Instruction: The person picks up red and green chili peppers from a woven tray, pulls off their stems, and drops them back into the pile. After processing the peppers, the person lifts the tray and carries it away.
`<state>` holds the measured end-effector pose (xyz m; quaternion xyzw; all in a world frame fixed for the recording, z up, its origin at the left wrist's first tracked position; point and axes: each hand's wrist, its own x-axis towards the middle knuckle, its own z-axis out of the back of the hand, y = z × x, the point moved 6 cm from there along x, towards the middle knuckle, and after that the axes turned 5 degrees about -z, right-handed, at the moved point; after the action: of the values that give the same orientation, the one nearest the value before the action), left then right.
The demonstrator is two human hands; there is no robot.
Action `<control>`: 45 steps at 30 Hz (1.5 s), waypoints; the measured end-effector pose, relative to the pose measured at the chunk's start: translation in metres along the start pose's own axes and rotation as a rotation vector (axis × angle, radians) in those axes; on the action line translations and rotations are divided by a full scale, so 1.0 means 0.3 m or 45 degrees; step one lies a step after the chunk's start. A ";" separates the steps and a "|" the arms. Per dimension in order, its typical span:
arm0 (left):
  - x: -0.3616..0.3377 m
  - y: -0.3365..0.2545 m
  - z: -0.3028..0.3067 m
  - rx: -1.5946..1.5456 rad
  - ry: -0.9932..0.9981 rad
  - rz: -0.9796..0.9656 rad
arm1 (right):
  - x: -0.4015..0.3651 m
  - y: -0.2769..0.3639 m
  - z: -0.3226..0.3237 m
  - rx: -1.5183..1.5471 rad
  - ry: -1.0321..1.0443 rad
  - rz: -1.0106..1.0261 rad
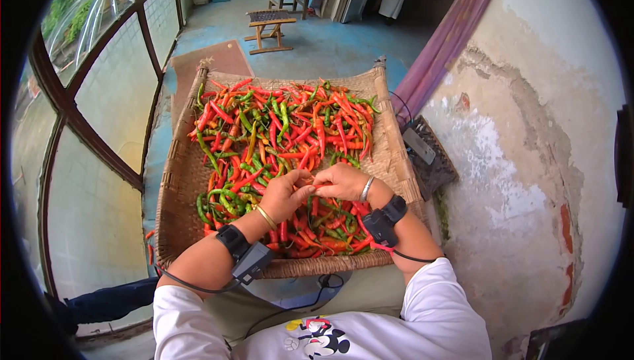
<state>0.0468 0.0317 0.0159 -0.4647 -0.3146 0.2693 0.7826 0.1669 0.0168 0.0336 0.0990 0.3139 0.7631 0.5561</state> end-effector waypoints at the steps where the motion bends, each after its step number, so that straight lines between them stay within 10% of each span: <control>1: 0.004 -0.009 0.010 -0.054 -0.021 0.013 | -0.003 0.003 0.006 0.127 0.003 0.026; 7: 0.002 -0.075 0.029 0.143 -0.097 -0.323 | -0.037 -0.016 0.036 0.867 0.238 -0.104; 20: 0.006 -0.056 0.027 0.125 -0.101 -0.368 | -0.036 -0.050 0.049 1.144 0.208 -0.098; 27: -0.004 0.039 -0.018 -0.880 0.028 0.323 | -0.024 -0.084 0.049 1.287 0.166 -0.052; 36: -0.009 0.045 -0.024 -0.495 0.001 0.265 | -0.014 -0.125 0.153 1.457 -0.238 0.030; 38: -0.011 0.057 -0.039 -0.650 0.049 0.354 | -0.032 -0.130 0.199 1.982 -0.736 0.044; 39: -0.009 0.055 -0.041 -0.651 0.055 0.353 | -0.027 -0.183 0.183 1.981 -0.742 0.043; 41: -0.002 0.050 -0.023 -0.754 -0.049 0.349 | -0.013 -0.341 0.146 0.680 -0.813 -0.467; 45: 0.006 0.051 0.008 -1.017 -0.178 0.280 | 0.008 -0.022 0.006 0.482 -0.057 -0.039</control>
<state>0.0443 0.0407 0.0035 -0.7430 -0.3953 0.2390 0.4843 0.1722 0.0208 0.0305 0.2141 0.4408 0.6796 0.5459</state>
